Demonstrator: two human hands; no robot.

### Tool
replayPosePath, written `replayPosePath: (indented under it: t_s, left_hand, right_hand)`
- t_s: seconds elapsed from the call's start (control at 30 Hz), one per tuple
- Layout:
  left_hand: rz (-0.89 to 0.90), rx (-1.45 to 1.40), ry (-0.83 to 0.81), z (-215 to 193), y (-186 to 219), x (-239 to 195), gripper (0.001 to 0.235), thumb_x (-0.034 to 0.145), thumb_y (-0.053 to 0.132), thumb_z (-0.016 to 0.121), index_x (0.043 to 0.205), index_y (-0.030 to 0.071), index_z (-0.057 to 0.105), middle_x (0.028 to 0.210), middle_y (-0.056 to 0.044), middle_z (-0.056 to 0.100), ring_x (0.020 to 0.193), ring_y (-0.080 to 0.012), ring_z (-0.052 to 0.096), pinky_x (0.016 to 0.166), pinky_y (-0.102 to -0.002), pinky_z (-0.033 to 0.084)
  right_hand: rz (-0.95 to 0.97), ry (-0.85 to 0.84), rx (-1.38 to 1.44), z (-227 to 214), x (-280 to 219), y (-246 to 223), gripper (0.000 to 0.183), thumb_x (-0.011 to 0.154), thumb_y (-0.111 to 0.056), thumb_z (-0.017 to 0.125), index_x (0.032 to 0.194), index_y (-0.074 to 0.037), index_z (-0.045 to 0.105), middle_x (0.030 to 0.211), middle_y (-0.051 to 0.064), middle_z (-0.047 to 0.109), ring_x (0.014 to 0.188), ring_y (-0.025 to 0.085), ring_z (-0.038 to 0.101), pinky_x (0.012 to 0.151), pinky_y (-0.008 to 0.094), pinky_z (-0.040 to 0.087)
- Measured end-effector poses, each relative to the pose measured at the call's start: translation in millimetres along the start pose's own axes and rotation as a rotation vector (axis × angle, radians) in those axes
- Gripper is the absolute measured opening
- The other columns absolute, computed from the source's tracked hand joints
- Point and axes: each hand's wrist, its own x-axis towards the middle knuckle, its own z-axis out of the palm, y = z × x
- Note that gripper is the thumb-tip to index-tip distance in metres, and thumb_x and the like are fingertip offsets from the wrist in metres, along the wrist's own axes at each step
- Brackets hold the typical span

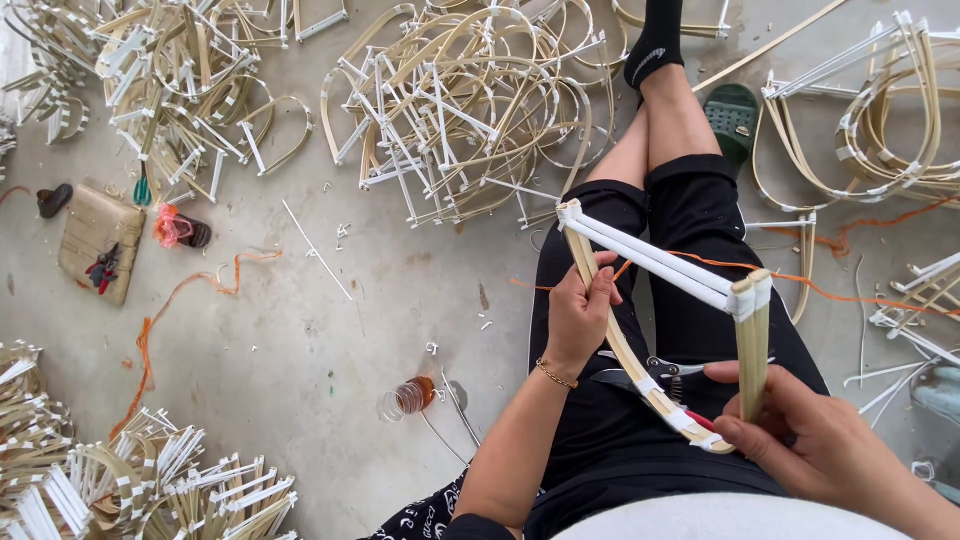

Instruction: Assembling and securing bamboo/wood furniture frames using white plastic strips and trimming tools.

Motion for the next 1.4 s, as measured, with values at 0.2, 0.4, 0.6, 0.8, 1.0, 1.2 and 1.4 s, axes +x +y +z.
replayPosePath:
  t_s: [0.2, 0.4, 0.6, 0.8, 1.0, 1.2, 1.4]
  left_hand:
    - [0.014, -0.003, -0.029, -1.2, 7.2, 0.2, 0.027, 0.108, 0.019, 0.057, 0.124, -0.001, 0.067, 0.07, 0.001, 0.064, 0.064, -0.0053, 0.061, 0.06, -0.021, 0.048]
    - [0.017, -0.06, -0.064, 1.7, -6.3, -2.9, 0.031, 0.109, 0.022, 0.057, 0.126, -0.002, 0.065, 0.072, 0.001, 0.065, 0.067, -0.0055, 0.062, 0.064, -0.021, 0.051]
    - [-0.027, -0.053, -0.08, -0.1, -5.3, -5.1, 0.032, 0.108, 0.024, 0.058, 0.126, -0.001, 0.065, 0.071, 0.001, 0.066, 0.066, -0.0055, 0.063, 0.062, -0.021, 0.051]
    - [-0.018, -0.004, -0.059, -9.8, -6.3, -6.6, 0.03, 0.108, 0.023, 0.058, 0.127, 0.001, 0.067, 0.072, 0.0, 0.065, 0.066, -0.0063, 0.063, 0.063, -0.022, 0.051]
    - [0.128, 0.145, -0.269, -42.3, 127.2, -32.7, 0.05, 0.096, 0.024, 0.073, 0.138, 0.0, 0.058, 0.088, -0.005, 0.066, 0.067, -0.0094, 0.061, 0.061, -0.026, 0.051]
    - [0.332, 0.104, -0.562, -42.8, 151.9, -63.1, 0.043, 0.1, 0.02, 0.077, 0.135, 0.002, 0.06, 0.1, -0.01, 0.07, 0.082, -0.021, 0.071, 0.07, -0.031, 0.057]
    - [0.222, 0.088, -0.57, -40.2, 149.9, -71.5, 0.033, 0.095, 0.021, 0.082, 0.117, 0.004, 0.064, 0.09, -0.008, 0.072, 0.071, -0.0185, 0.071, 0.061, -0.029, 0.054]
  right_hand:
    - [0.112, -0.048, 0.001, 1.1, -4.1, -29.0, 0.06, 0.087, -0.028, 0.077, 0.143, -0.022, 0.055, 0.081, -0.002, 0.068, 0.064, 0.011, 0.066, 0.063, 0.027, 0.062]
    - [-0.018, -0.059, 0.162, 16.9, -10.0, -15.2, 0.063, 0.086, -0.023, 0.079, 0.144, -0.018, 0.056, 0.088, -0.002, 0.068, 0.074, 0.009, 0.072, 0.073, 0.027, 0.062]
    - [-0.054, -0.056, 0.156, 23.5, -11.0, -1.8, 0.063, 0.086, -0.024, 0.08, 0.144, -0.018, 0.057, 0.089, -0.003, 0.069, 0.076, 0.009, 0.072, 0.076, 0.027, 0.062]
    - [-0.062, 0.08, 0.111, 6.2, -1.1, 14.4, 0.057, 0.088, -0.022, 0.074, 0.143, -0.017, 0.06, 0.087, -0.001, 0.072, 0.075, 0.01, 0.073, 0.072, 0.025, 0.063]
    - [0.03, 0.268, 0.471, -7.9, 75.3, 71.5, 0.043, 0.1, -0.025, 0.052, 0.138, -0.008, 0.058, 0.095, 0.001, 0.07, 0.063, 0.009, 0.056, 0.06, 0.028, 0.048]
    - [-0.261, 0.087, 0.67, -3.5, 82.9, 65.0, 0.046, 0.095, -0.019, 0.058, 0.138, -0.003, 0.057, 0.11, 0.01, 0.068, 0.1, 0.015, 0.067, 0.087, 0.031, 0.054]
    - [-0.27, 0.07, 0.719, 0.7, 83.0, 69.7, 0.04, 0.097, -0.015, 0.058, 0.135, -0.001, 0.06, 0.111, 0.012, 0.068, 0.103, 0.02, 0.067, 0.089, 0.035, 0.055]
